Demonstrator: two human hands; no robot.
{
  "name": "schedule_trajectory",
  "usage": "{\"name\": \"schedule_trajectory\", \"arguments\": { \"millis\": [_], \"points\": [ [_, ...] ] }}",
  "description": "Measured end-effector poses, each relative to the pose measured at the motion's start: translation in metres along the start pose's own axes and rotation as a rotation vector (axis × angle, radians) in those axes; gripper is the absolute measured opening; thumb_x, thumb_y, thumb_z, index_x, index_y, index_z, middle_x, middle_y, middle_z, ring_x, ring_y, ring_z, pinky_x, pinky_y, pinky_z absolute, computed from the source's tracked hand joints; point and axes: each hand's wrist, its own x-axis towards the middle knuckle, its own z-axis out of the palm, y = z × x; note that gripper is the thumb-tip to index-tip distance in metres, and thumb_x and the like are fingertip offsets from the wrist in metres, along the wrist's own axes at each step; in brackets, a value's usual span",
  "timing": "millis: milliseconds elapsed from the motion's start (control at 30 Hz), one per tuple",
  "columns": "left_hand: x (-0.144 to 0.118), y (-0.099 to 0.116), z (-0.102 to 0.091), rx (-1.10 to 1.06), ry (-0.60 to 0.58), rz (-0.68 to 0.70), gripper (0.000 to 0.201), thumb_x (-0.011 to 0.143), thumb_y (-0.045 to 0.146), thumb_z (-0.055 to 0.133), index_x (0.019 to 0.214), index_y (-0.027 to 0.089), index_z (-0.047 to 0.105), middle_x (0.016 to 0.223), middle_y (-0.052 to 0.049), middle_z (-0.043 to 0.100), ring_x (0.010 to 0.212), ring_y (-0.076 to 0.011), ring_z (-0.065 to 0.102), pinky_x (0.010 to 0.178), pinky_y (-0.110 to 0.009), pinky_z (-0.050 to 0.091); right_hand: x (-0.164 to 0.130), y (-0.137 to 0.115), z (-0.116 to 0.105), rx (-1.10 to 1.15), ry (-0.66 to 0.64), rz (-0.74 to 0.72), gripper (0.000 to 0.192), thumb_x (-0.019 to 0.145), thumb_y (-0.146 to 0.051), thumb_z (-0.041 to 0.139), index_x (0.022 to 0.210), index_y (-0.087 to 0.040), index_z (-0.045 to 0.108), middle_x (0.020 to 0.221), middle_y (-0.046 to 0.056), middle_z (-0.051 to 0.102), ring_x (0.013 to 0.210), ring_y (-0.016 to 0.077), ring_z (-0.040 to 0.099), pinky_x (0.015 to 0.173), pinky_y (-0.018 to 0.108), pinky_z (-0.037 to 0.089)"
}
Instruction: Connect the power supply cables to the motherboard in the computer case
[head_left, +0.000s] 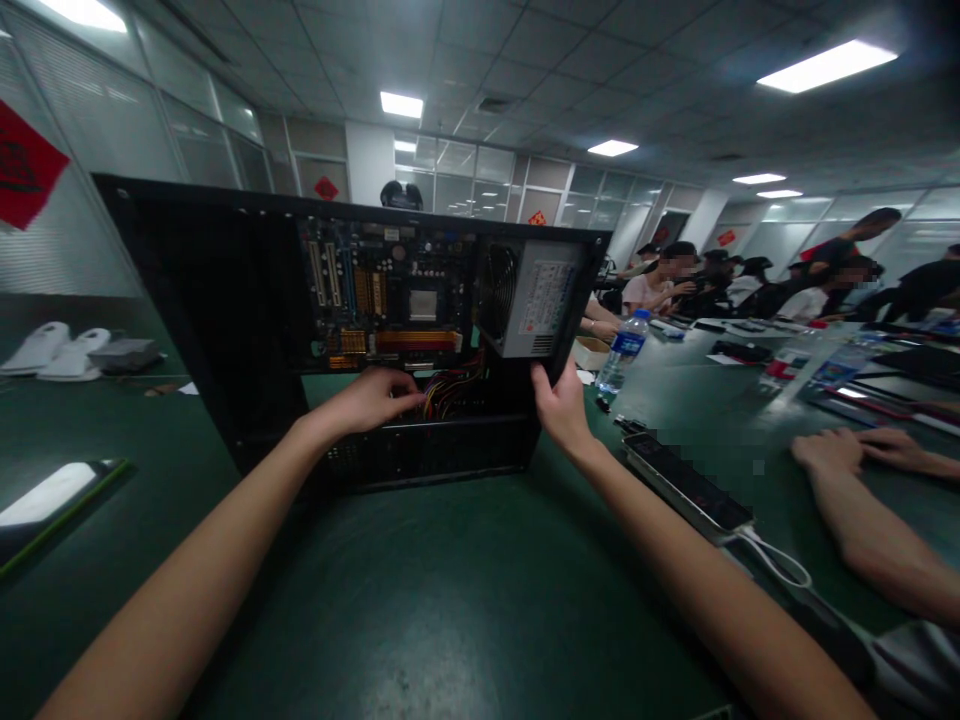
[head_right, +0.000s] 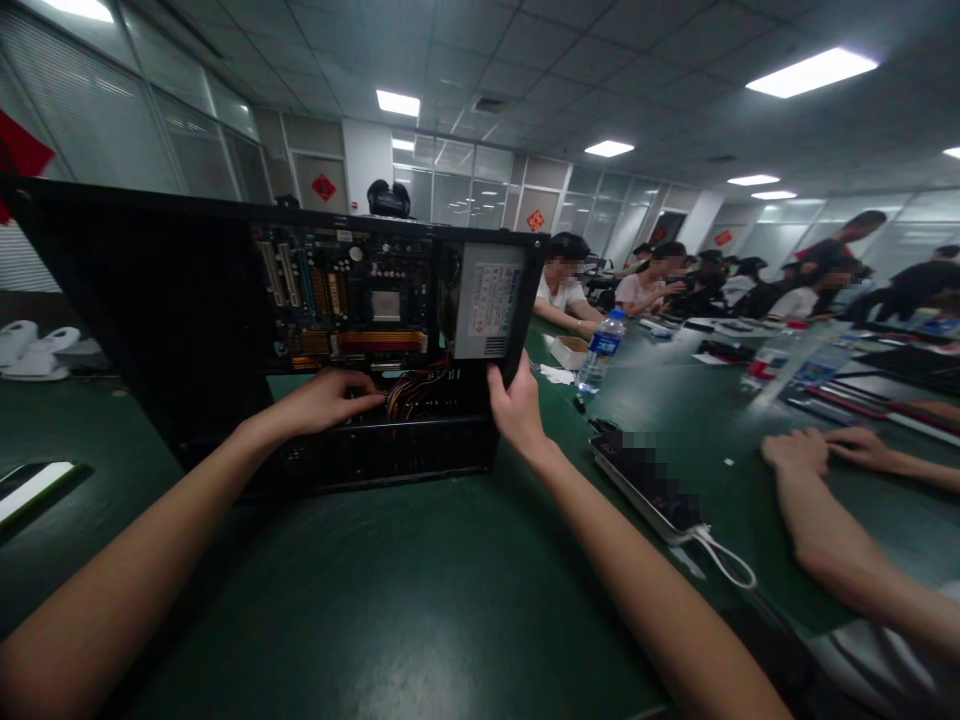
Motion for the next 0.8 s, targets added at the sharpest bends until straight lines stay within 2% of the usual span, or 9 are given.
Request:
{"name": "schedule_trajectory", "arguments": {
  "millis": [100,200,267,333,400,500,567,667,800],
  "points": [
    [-0.003,-0.002,-0.001,-0.005,0.03,-0.045,0.051,0.093,0.06,0.047,0.097,0.016,0.073,0.086,-0.007,0.073,0.078,-0.021,0.063,0.071,-0.029,0.039,-0.005,-0.009,0.004,-0.039,0.087,-0.065,0.053,0.097,-0.042,0.049,0.143,-0.018,0.042,0.14,0.019,0.052,0.132,0.0299,0.05,0.111,0.057,0.041],
    [-0.004,-0.003,-0.001,-0.011,0.032,-0.102,0.058,0.093,0.064,0.045,0.097,0.015,0.074,0.081,-0.007,0.073,0.074,-0.0214,0.063,0.067,-0.029,0.039,-0.011,-0.034,0.002,-0.12,0.287,-0.229,0.061,0.094,-0.038,0.051,0.149,-0.021,0.032,0.155,0.018,0.031,0.148,0.0317,0.03,0.114,0.059,0.037],
    [-0.004,-0.003,0.0,-0.014,0.021,-0.117,0.061,0.091,0.067,0.045,0.096,0.014,0.075,0.082,-0.007,0.074,0.074,-0.0213,0.062,0.065,-0.029,0.038,-0.013,-0.057,-0.001,-0.11,0.344,-0.357,0.055,0.093,-0.033,0.051,0.146,-0.024,0.038,0.15,0.017,0.038,0.145,0.0311,0.036,0.114,0.057,0.038],
    [-0.005,-0.003,0.001,-0.017,-0.007,-0.099,0.061,0.089,0.069,0.048,0.091,0.015,0.076,0.083,-0.006,0.074,0.073,-0.0205,0.061,0.063,-0.028,0.037,-0.01,-0.082,0.0,-0.03,0.204,-0.51,0.038,0.094,-0.026,0.049,0.132,-0.026,0.053,0.131,0.013,0.056,0.128,0.0277,0.053,0.108,0.051,0.045],
    [-0.004,-0.005,0.003,-0.009,-0.032,-0.06,0.059,0.088,0.068,0.05,0.081,0.015,0.075,0.076,-0.004,0.072,0.069,-0.0191,0.059,0.06,-0.027,0.035,0.0,-0.106,0.007,0.035,-0.16,-0.614,0.025,0.096,-0.023,0.047,0.115,-0.025,0.064,0.109,0.008,0.068,0.106,0.0233,0.065,0.095,0.041,0.051],
    [-0.001,-0.009,0.004,-0.004,0.015,-0.015,0.043,0.083,0.053,0.06,0.065,0.015,0.07,0.065,-0.003,0.068,0.063,-0.0192,0.058,0.058,-0.026,0.036,0.021,-0.135,0.032,-0.043,-0.795,-0.54,0.022,0.098,-0.028,0.052,0.103,-0.021,0.072,0.099,0.007,0.073,0.088,0.0209,0.068,0.08,0.033,0.051],
    [0.003,-0.011,0.003,-0.011,0.109,-0.011,0.025,0.076,0.037,0.065,0.062,0.016,0.069,0.068,-0.005,0.071,0.067,-0.0215,0.062,0.061,-0.026,0.039,0.033,-0.148,0.051,-0.111,-1.061,-0.43,0.021,0.096,-0.031,0.059,0.097,-0.017,0.075,0.096,0.008,0.075,0.083,0.0201,0.069,0.074,0.03,0.049],
    [0.007,-0.012,-0.001,0.0,0.295,-0.072,0.019,0.073,0.028,0.061,0.059,0.016,0.065,0.068,-0.008,0.07,0.07,-0.0237,0.063,0.063,-0.028,0.04,0.043,-0.158,0.072,-0.088,-1.074,-0.298,0.023,0.096,-0.033,0.062,0.095,-0.012,0.073,0.094,0.009,0.074,0.082,0.0174,0.067,0.072,0.026,0.046],
    [0.0,-0.002,-0.009,-0.003,0.616,-0.19,0.051,0.093,0.042,0.04,0.048,0.019,0.046,0.048,-0.003,0.045,0.052,-0.0167,0.049,0.054,-0.028,0.028,0.049,-0.152,0.072,-0.103,-0.929,-0.229,0.031,0.098,-0.039,0.06,0.091,-0.01,0.068,0.083,0.008,0.07,0.071,0.0153,0.059,0.065,0.027,0.042]
  ]
}}
